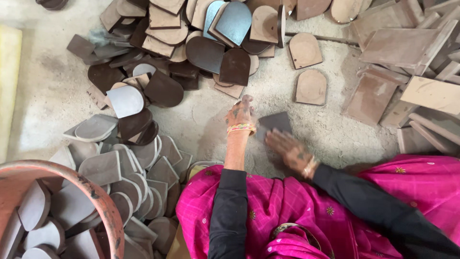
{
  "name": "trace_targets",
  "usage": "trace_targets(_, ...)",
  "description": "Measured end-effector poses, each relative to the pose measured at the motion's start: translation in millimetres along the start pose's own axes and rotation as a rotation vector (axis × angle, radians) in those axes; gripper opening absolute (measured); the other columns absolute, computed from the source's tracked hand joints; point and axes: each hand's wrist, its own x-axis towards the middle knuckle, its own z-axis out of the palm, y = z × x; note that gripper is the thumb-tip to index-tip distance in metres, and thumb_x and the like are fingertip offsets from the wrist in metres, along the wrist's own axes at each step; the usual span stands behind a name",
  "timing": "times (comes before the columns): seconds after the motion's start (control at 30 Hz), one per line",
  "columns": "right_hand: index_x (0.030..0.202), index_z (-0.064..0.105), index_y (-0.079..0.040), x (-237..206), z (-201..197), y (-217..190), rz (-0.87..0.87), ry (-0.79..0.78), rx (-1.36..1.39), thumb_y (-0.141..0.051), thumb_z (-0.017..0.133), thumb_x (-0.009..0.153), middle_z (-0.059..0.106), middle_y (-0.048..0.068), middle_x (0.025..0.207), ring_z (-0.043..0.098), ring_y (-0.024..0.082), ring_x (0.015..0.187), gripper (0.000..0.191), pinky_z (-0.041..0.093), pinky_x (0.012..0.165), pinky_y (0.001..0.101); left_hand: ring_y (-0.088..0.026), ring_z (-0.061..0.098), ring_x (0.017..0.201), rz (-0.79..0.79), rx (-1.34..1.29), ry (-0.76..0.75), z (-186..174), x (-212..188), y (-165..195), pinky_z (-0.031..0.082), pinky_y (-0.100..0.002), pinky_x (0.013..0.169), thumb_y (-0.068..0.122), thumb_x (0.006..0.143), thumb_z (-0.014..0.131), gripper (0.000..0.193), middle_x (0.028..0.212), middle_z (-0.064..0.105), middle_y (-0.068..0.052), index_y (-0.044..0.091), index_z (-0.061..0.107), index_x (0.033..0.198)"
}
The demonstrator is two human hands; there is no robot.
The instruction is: The person sits on the floor and smooths small arch-shaped wooden pieces by rubbing them against an abrasive surface on the ground. They place finished pieces into a large basin beside them and take new rough pieces from piles on the floor.
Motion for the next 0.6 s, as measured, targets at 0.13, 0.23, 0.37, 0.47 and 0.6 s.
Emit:
trace_targets(0.13, 0.152, 0.049, -0.002, 6.4, 4.1, 3.7, 0.114, 0.147, 0.068, -0.003, 0.059, 0.095, 0.045, 0.016, 0.159, 0.041, 0.031, 0.151, 0.058, 0.033, 0.125, 0.0456, -0.034, 0.069, 0.105, -0.025, -0.032, -0.101, 2.4, -0.6, -3.9, 0.053, -0.052, 0.087, 0.015, 0.084, 0.065, 0.041, 0.109, 0.074, -0.007, 0.024, 0.057, 0.123)
trace_targets(0.23, 0.147, 0.052, -0.006, -1.8, 4.6, 2.3, -0.009, 0.016, 0.095, 0.004, 0.054, 0.075, 0.047, 0.016, 0.157, 0.042, 0.033, 0.148, 0.073, 0.032, 0.122, 0.0488, -0.034, 0.068, 0.109, -0.016, 0.042, -0.101, 8.8, 1.1, -12.5, 0.053, -0.052, 0.089, 0.017, 0.09, 0.064, 0.037, 0.112, 0.073, -0.007, 0.026, 0.056, 0.126)
trace_targets(0.37, 0.15, 0.05, -0.008, -12.6, -1.4, 7.7, -0.02, 0.031, 0.105, 0.0, 0.054, 0.082, 0.046, 0.012, 0.16, 0.041, 0.03, 0.151, 0.069, 0.034, 0.124, 0.0453, -0.031, 0.063, 0.128, 0.037, 0.045, -0.138, 34.1, 4.3, -25.3, 0.051, -0.051, 0.104, 0.021, 0.095, 0.063, 0.045, 0.13, 0.07, -0.004, 0.027, 0.052, 0.138)
trace_targets(0.47, 0.151, 0.048, -0.001, -11.6, -3.3, 14.5, 0.119, 0.03, 0.091, 0.001, 0.052, 0.081, 0.044, 0.019, 0.16, 0.038, 0.036, 0.151, 0.071, 0.034, 0.123, 0.0451, -0.04, 0.037, 0.144, 0.032, 0.242, -0.271, 50.9, 6.1, -32.4, 0.033, -0.056, 0.109, 0.019, 0.071, 0.077, 0.093, 0.159, 0.04, -0.008, 0.026, 0.034, 0.154)
trace_targets(0.6, 0.148, 0.049, -0.001, -26.2, -0.2, 6.8, 0.041, 0.037, 0.04, -0.005, 0.056, 0.08, 0.044, 0.02, 0.158, 0.04, 0.037, 0.148, 0.068, 0.035, 0.12, 0.0466, -0.038, 0.035, 0.147, 0.075, 0.293, -0.364, 54.7, 8.4, -27.6, 0.033, -0.055, 0.117, 0.021, 0.082, 0.07, 0.082, 0.162, 0.033, -0.008, 0.027, 0.034, 0.156)
